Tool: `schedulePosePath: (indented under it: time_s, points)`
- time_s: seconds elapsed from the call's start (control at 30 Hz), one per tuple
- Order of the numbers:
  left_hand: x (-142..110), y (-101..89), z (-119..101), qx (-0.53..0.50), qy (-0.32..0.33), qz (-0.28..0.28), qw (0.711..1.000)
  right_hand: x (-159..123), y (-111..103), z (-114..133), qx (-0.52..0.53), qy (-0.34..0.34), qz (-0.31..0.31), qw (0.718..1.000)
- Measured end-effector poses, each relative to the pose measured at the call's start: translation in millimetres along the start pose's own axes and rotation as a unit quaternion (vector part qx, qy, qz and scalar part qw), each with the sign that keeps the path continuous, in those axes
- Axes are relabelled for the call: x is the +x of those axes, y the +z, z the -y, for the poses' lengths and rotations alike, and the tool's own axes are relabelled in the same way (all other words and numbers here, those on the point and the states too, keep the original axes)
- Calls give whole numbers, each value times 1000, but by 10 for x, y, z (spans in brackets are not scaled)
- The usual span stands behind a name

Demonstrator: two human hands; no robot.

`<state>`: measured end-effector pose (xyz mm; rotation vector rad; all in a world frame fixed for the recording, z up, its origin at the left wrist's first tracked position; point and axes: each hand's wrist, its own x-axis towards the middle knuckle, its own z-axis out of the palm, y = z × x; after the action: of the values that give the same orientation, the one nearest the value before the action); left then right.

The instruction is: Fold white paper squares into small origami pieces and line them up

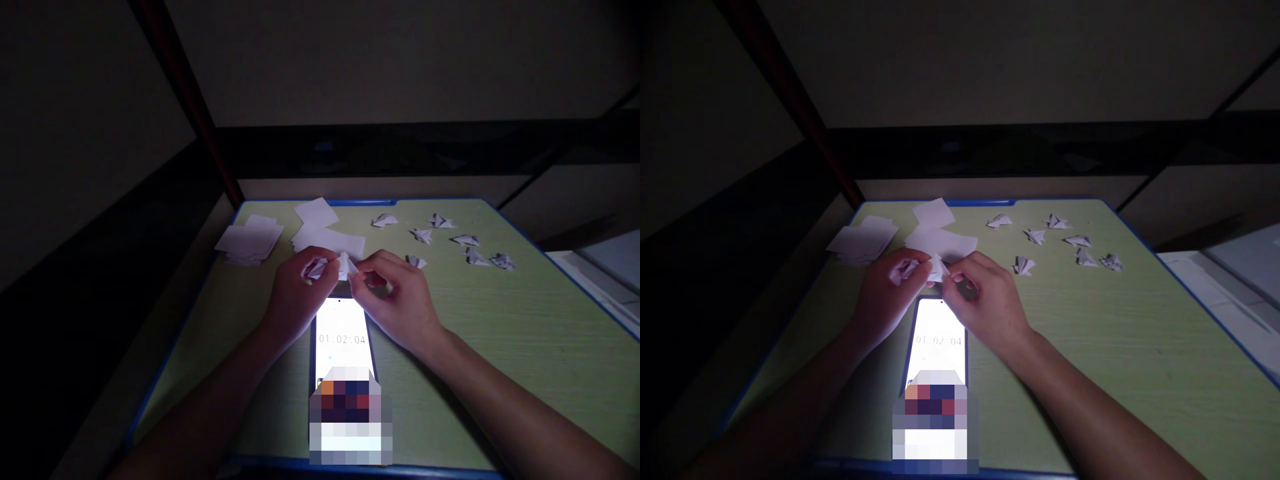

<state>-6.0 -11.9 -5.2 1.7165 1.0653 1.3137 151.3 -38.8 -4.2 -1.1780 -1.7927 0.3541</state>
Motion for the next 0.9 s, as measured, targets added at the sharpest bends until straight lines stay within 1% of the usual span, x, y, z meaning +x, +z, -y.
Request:
schedulePosePath:
  time_s: [0.07, 0.23, 0.43, 0.53, 0.63, 0.77, 0.9]
  points:
    - [-10, 8, 6, 21, 24, -8, 999, 4, 0, 17, -3, -7, -16, 1000]
    - [-40, 29, -13, 95, 98, 0, 991, 18, -3, 43, 6, -7, -52, 999]
    - [-49, 19, 17, 150, 177, 13, 973, 13, 3, 45, 15, 9, -62, 998]
    - [-51, 18, 43, 169, 212, 10, 962, 10, 13, 43, 21, 11, -70, 997]
    - [-51, 14, 46, 182, 236, 4, 955, 8, 20, 38, 17, -1, -74, 997]
    - [-47, 9, 30, 197, 273, -3, 942, -1, 19, 38, -1, -35, -87, 996]
    - [-46, 12, 32, 201, 288, -2, 936, -4, 18, 42, -13, -57, -94, 994]
